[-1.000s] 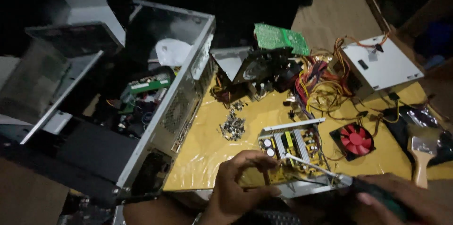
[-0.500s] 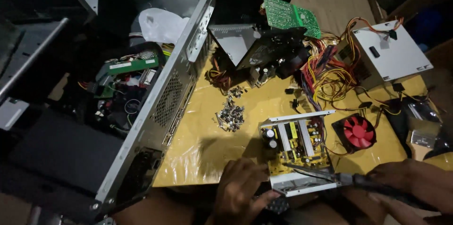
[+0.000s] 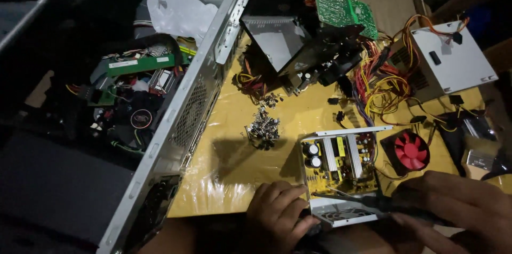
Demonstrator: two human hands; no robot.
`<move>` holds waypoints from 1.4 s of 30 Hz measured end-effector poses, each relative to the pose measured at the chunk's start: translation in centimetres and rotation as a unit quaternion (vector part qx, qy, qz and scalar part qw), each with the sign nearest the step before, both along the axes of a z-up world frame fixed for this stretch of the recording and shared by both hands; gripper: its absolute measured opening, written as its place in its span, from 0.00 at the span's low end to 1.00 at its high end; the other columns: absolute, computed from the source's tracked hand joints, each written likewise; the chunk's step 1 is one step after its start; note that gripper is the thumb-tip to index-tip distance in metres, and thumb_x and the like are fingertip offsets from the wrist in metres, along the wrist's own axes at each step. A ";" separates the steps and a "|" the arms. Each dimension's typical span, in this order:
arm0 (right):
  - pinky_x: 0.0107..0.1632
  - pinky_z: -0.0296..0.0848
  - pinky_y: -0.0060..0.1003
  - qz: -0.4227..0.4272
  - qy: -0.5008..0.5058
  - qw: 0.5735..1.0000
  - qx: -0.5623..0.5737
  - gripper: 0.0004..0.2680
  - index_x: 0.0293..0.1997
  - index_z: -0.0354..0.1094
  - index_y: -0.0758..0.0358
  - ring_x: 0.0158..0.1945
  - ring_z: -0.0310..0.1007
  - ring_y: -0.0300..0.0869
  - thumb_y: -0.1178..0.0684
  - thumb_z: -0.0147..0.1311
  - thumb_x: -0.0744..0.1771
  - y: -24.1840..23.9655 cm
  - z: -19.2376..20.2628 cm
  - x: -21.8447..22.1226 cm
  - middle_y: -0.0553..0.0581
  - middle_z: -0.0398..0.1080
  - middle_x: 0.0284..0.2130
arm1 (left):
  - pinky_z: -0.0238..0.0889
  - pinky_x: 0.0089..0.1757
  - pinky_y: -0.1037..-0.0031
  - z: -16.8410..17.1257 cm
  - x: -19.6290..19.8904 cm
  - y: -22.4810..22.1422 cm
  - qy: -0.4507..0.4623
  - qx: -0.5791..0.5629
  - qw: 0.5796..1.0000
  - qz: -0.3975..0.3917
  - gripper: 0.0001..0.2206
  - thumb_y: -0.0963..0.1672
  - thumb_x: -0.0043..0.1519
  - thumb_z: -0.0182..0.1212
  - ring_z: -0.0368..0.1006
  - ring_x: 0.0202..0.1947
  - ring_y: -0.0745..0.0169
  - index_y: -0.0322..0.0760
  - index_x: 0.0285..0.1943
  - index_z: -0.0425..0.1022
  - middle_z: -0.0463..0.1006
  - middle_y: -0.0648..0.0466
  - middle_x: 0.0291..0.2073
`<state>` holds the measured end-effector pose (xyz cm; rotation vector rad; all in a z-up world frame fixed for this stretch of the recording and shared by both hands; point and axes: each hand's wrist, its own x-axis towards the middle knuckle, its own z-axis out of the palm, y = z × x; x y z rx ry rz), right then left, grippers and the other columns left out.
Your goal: Assembling and closing the metal casing of a computer power supply unit by installing the internal circuit board.
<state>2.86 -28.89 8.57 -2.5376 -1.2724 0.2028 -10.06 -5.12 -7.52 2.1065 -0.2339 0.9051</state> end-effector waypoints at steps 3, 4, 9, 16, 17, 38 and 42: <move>0.49 0.86 0.23 0.021 -0.011 0.998 0.055 0.09 0.37 0.80 0.55 0.41 0.88 0.31 0.49 0.66 0.58 0.6 -0.1 0.0 0.47 0.82 0.38 | 0.64 0.40 0.58 -0.5 0.0 0.3 0.019 0.022 1.000 -0.006 0.15 0.47 0.55 0.77 0.72 0.41 0.48 0.31 0.31 0.76 0.83 0.46 0.43; 0.57 0.81 0.23 -0.003 0.024 0.999 0.031 0.09 0.38 0.81 0.57 0.45 0.88 0.28 0.52 0.66 0.57 -0.1 -0.6 0.0 0.46 0.83 0.42 | 0.63 0.40 0.58 -0.5 0.0 0.3 0.020 0.022 1.000 -0.008 0.15 0.48 0.56 0.75 0.72 0.40 0.48 0.31 0.31 0.76 0.84 0.46 0.43; 0.63 0.76 0.20 0.124 -0.030 0.992 -0.008 0.08 0.41 0.75 0.63 0.49 0.85 0.26 0.55 0.60 0.61 -1.1 -1.3 0.6 0.44 0.82 0.40 | 0.62 0.43 0.57 -0.9 -0.2 0.4 0.030 0.030 0.999 -0.013 0.14 0.48 0.59 0.72 0.74 0.42 0.47 0.33 0.33 0.76 0.83 0.47 0.46; 0.64 0.80 0.19 -0.100 0.178 0.979 0.007 0.14 0.47 0.80 0.64 0.50 0.92 0.22 0.62 0.63 0.58 -1.7 -1.9 -0.4 0.43 0.88 0.45 | 0.63 0.40 0.59 -0.5 -0.2 0.8 0.009 0.016 1.000 -0.024 0.14 0.46 0.57 0.76 0.75 0.41 0.45 0.30 0.33 0.77 0.83 0.44 0.44; 0.63 0.79 0.20 -0.040 0.101 0.994 0.021 0.15 0.47 0.78 0.65 0.48 0.90 0.23 0.59 0.66 0.57 -1.3 -1.8 -0.6 0.45 0.84 0.47 | 0.62 0.38 0.60 -0.5 -0.2 0.9 0.008 0.010 0.999 -0.030 0.14 0.46 0.58 0.74 0.75 0.40 0.45 0.30 0.32 0.75 0.83 0.45 0.43; 0.42 0.75 0.57 0.309 -0.119 0.915 -0.231 0.18 0.51 0.69 0.50 0.47 0.69 0.61 0.28 0.46 0.71 3.5 0.4 0.2 0.64 0.64 0.45 | 0.63 0.38 0.60 0.1 -0.6 1.4 -0.017 0.006 0.999 -0.033 0.16 0.45 0.58 0.77 0.73 0.40 0.45 0.26 0.35 0.75 0.81 0.40 0.43; 0.44 0.78 0.56 0.365 -0.159 0.888 -0.229 0.18 0.55 0.73 0.60 0.46 0.74 0.63 0.39 0.50 0.67 2.9 -0.3 0.9 0.71 0.71 0.44 | 0.61 0.36 0.59 0.3 -0.6 1.5 -0.023 0.005 0.999 -0.030 0.16 0.45 0.60 0.74 0.73 0.38 0.43 0.23 0.34 0.75 0.81 0.38 0.42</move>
